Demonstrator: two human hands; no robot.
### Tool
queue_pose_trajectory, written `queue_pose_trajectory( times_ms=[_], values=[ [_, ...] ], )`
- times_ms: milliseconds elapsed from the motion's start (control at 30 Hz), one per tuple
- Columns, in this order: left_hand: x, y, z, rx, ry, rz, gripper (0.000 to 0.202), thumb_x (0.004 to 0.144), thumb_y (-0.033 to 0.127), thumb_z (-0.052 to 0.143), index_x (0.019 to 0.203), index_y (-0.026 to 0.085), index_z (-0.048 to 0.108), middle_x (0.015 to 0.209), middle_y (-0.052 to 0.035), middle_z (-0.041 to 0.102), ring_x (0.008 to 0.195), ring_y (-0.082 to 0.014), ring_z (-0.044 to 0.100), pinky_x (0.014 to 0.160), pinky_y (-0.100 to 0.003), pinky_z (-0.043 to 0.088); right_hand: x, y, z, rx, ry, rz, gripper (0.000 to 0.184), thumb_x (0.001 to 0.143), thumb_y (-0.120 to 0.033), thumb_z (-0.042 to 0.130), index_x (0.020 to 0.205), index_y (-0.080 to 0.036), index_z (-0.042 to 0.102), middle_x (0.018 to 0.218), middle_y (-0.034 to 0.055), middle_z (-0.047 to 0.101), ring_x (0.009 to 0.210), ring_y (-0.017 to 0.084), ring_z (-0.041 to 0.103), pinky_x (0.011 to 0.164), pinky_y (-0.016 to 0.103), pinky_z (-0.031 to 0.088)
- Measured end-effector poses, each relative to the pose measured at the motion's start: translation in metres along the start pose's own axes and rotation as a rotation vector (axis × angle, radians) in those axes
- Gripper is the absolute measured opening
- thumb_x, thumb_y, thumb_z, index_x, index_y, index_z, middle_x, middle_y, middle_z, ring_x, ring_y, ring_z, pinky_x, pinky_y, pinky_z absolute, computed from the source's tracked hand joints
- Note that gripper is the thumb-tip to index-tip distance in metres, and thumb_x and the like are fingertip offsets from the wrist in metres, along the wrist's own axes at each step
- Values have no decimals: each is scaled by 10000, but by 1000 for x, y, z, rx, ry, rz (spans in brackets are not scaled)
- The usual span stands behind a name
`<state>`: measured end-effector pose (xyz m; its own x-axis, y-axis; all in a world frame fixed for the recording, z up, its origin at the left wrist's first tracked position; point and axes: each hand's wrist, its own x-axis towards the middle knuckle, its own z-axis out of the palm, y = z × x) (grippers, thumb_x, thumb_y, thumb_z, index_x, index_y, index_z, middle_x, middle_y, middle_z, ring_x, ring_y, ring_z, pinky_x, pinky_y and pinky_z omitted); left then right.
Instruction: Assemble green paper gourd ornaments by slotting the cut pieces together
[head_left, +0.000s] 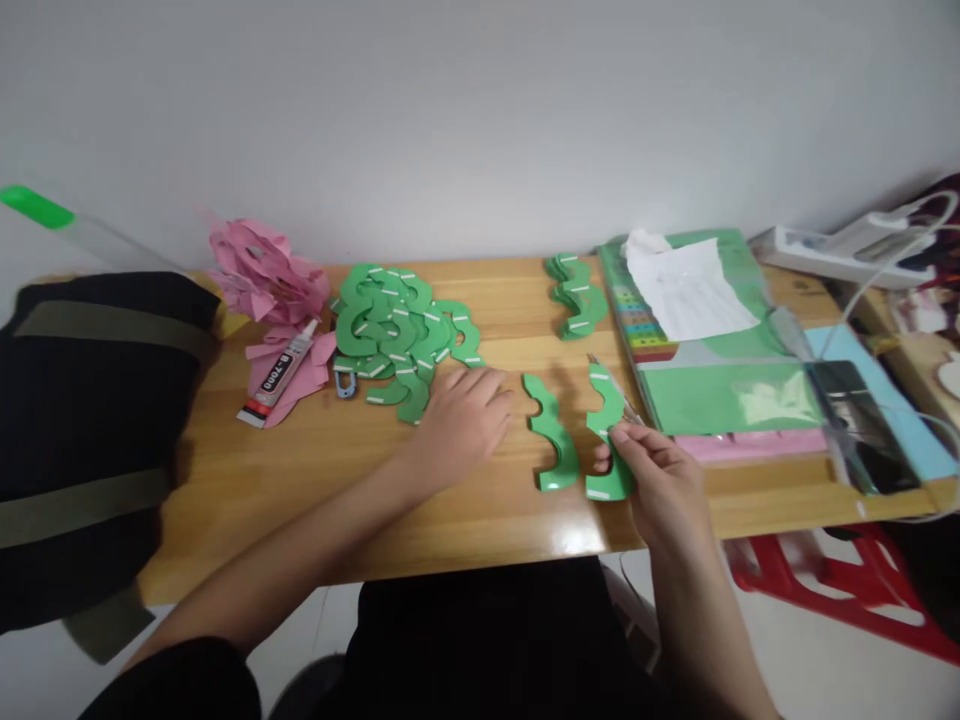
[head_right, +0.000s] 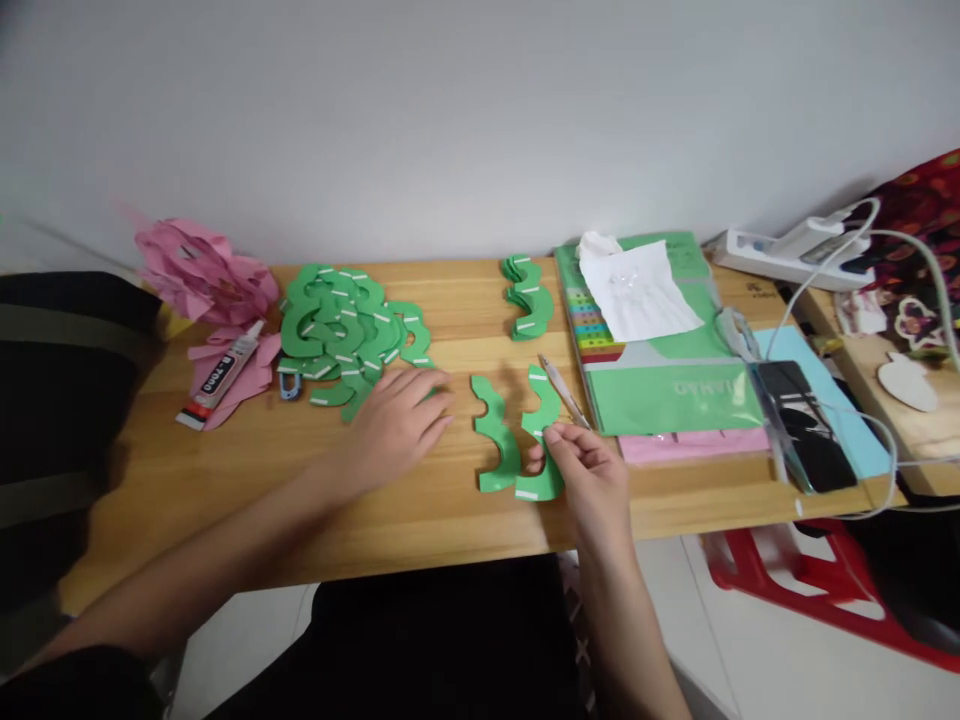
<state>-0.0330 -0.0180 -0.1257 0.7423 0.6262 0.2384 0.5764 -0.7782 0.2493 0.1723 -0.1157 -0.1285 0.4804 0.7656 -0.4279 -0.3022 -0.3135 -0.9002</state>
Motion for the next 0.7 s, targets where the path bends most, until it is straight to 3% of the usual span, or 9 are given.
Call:
queue_pose_trajectory(
  times_ms=[200, 367, 700],
  values=[
    [29, -11, 14, -82, -64, -95, 183, 902, 278, 591, 1010, 146, 656, 1028, -87, 639, 999, -245, 551, 819, -366, 418, 7, 4, 17, -105, -94, 131, 321, 628, -470, 809, 681, -196, 651, 527, -4, 625, 423, 115, 512, 412, 248, 415],
    [44, -26, 21, -205, -123, -73, 276, 810, 330, 727, 1040, 187, 671, 999, -56, 627, 1008, -233, 550, 860, -366, 411, 12, 8, 21, -171, -110, 149, 314, 670, -479, 780, 674, -193, 652, 523, -2, 625, 425, 103, 487, 399, 227, 378],
    [49, -34, 39, -336, -46, -87, 330, 708, 374, 813, 941, 181, 680, 966, -42, 616, 986, -228, 544, 855, -370, 404, 10, 4, 24, -239, -86, 205, 322, 663, -484, 788, 669, -186, 667, 511, -7, 614, 441, 86, 498, 417, 200, 395]
  ],
)
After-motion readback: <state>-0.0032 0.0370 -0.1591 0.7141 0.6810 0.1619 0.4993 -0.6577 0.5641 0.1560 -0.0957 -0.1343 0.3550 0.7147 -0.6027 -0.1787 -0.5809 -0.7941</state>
